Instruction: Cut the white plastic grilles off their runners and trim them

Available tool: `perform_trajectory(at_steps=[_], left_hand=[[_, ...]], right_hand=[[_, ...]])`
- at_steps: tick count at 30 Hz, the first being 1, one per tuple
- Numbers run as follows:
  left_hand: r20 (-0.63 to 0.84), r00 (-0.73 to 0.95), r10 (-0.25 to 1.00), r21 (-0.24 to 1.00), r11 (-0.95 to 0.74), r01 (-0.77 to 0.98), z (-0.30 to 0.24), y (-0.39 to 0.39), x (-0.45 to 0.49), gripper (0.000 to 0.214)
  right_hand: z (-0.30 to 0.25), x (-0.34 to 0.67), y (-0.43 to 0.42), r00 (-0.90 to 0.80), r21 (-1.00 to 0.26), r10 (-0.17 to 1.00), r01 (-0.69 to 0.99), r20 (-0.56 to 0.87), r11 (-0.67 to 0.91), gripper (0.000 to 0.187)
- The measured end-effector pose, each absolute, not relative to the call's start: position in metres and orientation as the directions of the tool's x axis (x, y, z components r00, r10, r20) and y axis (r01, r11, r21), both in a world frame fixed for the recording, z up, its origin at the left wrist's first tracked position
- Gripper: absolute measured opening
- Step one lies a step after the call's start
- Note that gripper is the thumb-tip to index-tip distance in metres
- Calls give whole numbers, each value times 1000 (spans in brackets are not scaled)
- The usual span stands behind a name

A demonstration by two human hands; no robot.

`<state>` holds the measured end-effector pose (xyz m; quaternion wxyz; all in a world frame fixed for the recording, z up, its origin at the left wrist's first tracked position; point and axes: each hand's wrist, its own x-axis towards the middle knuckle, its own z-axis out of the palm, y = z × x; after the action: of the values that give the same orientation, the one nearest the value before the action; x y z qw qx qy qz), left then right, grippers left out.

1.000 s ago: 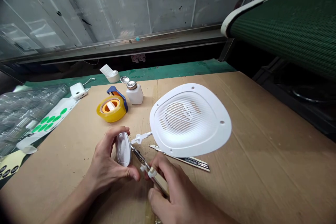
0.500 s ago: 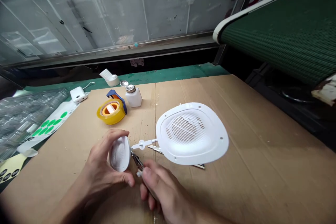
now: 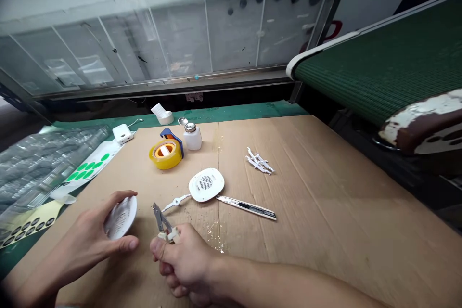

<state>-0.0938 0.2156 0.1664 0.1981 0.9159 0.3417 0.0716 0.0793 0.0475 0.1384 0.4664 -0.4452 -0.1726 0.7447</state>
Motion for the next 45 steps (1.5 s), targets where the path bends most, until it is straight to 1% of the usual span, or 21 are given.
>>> perform_trajectory(at_steps=[3,6,10,12,14,15,17,19,22,25,27,29,31,32,33,35,37,38,40,42,45], left_hand=[[-57,748,662,351,-688,635,162,234,-106,76],[-106,769,630,293,-719,630,159,248,-103,79],[-70,883,465,274,-842,465,168,259,-81,87],[-53,924,379,224,-897,380,179,264,-61,78],[23,950,311,133,-943,306,189,268,-35,60],[74,962,262,68,-964,257,192,268,-20,53],[122,989,83,-74,-993,93,196,265,13,49],[66,987,-149,-163,-977,-137,195,254,44,63],[-12,910,-415,-154,-898,-412,191,231,79,76],[-93,852,-514,-139,-841,-523,185,218,95,73],[-154,860,-486,-162,-847,-507,185,224,94,67],[-123,919,-376,-190,-900,-393,189,239,84,65],[50,982,-184,-161,-971,-174,195,255,69,66],[182,981,-60,-102,-994,-42,198,260,61,69],[316,945,79,-1,-996,84,200,262,53,74],[497,789,362,310,-923,228,200,256,41,76],[472,677,565,627,-755,193,191,237,35,65],[416,685,598,726,-672,145,184,226,34,59],[331,730,598,798,-590,121,170,203,35,60],[279,769,575,793,-590,153,158,187,36,67],[238,802,547,725,-650,228,150,178,34,70]], right_hand=[[146,105,33,-135,-684,898,-603,-420,-410,52],[148,145,18,-2,-731,936,-624,-351,-275,58],[144,191,5,184,-793,949,-602,-255,-96,61],[142,202,2,252,-806,942,-592,-222,-31,56],[142,207,2,302,-812,935,-583,-185,28,50],[142,207,2,319,-814,934,-579,-162,56,48],[143,208,3,337,-816,934,-569,-118,103,43],[144,209,3,338,-819,938,-559,-82,130,38],[147,213,1,325,-821,944,-552,-53,144,34],[152,215,-2,353,-811,935,-557,-38,177,35],[154,215,-4,363,-800,931,-569,-38,190,37],[155,213,-6,345,-789,938,-586,-36,185,39],[153,211,-7,322,-783,946,-596,-27,180,40],[152,209,-7,310,-781,951,-599,-23,176,41],[150,207,-7,291,-783,957,-600,-22,165,43],[147,201,-7,238,-794,971,-597,-34,118,47],[143,194,-7,172,-802,982,-596,-74,43,48],[142,190,-8,132,-808,986,-589,-104,-7,48],[139,184,-9,60,-833,982,-540,-179,-119,49],[138,178,-11,27,-873,967,-437,-254,-217,51],[136,173,-13,32,-895,938,-311,-345,-319,56]])
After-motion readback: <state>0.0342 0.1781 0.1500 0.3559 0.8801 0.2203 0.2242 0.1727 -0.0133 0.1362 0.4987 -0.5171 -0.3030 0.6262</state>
